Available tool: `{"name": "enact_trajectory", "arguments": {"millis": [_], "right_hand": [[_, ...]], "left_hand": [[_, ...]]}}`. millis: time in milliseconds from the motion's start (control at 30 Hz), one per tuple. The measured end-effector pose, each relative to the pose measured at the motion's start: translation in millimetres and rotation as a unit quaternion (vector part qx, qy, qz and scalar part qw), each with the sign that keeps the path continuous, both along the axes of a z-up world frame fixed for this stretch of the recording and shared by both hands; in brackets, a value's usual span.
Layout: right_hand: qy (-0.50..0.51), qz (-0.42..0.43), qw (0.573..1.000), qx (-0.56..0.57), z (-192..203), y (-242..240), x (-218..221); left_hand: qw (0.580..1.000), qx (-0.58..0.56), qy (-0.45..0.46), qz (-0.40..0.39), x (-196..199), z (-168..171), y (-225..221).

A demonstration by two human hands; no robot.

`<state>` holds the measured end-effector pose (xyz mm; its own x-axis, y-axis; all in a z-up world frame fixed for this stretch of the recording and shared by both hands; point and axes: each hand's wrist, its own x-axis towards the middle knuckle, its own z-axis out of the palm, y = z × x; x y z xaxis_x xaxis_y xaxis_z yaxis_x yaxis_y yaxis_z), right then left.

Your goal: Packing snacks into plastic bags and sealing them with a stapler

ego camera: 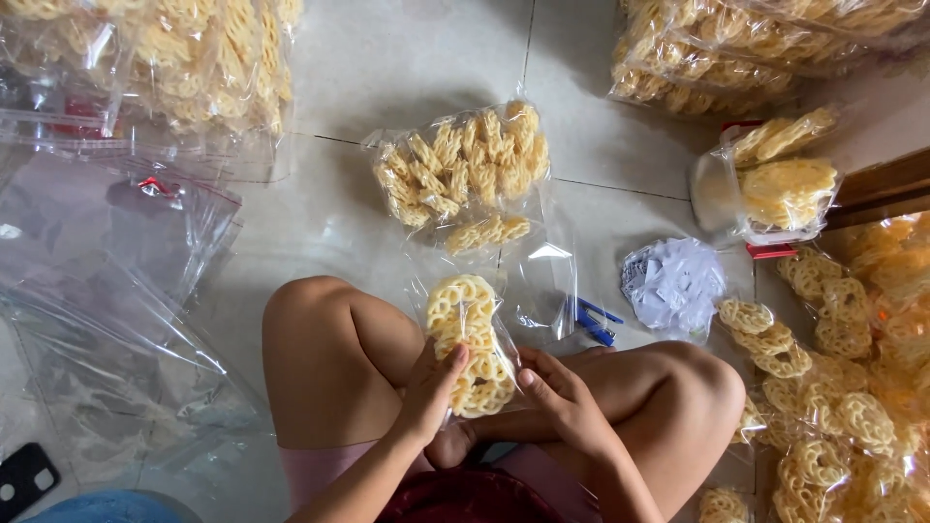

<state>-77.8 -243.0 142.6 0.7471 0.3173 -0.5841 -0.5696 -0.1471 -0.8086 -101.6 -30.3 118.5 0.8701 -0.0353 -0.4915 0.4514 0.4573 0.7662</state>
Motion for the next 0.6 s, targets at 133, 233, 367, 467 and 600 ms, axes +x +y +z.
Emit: {"name": "enact_trajectory", "arguments": {"millis": [133, 233, 367, 467, 600], "right_hand": [[-0.027, 0.03, 0.982, 0.186, 0, 8, -9], [-0.016, -0.015, 0.982, 0.188, -8, 16, -19], [-0.062, -0.078, 0.988, 0.116, -8, 22, -19], [-0.06, -0.094, 0.987, 0.116, -4, 20, -17], [-0.033, -0.121, 0.976, 0.177, -14, 8, -23]], "left_hand": [[0.999, 0.015, -0.033, -0.013, -7, -11, -5], [0.998, -0.014, -0.055, -0.001, -11, -19, 0], [0.994, -0.027, -0.085, -0.069, -9, -20, 4], [0.996, -0.027, -0.026, -0.085, -4, -8, 3], [0.996, -0.032, -0.057, -0.068, -6, -10, 2]]}}
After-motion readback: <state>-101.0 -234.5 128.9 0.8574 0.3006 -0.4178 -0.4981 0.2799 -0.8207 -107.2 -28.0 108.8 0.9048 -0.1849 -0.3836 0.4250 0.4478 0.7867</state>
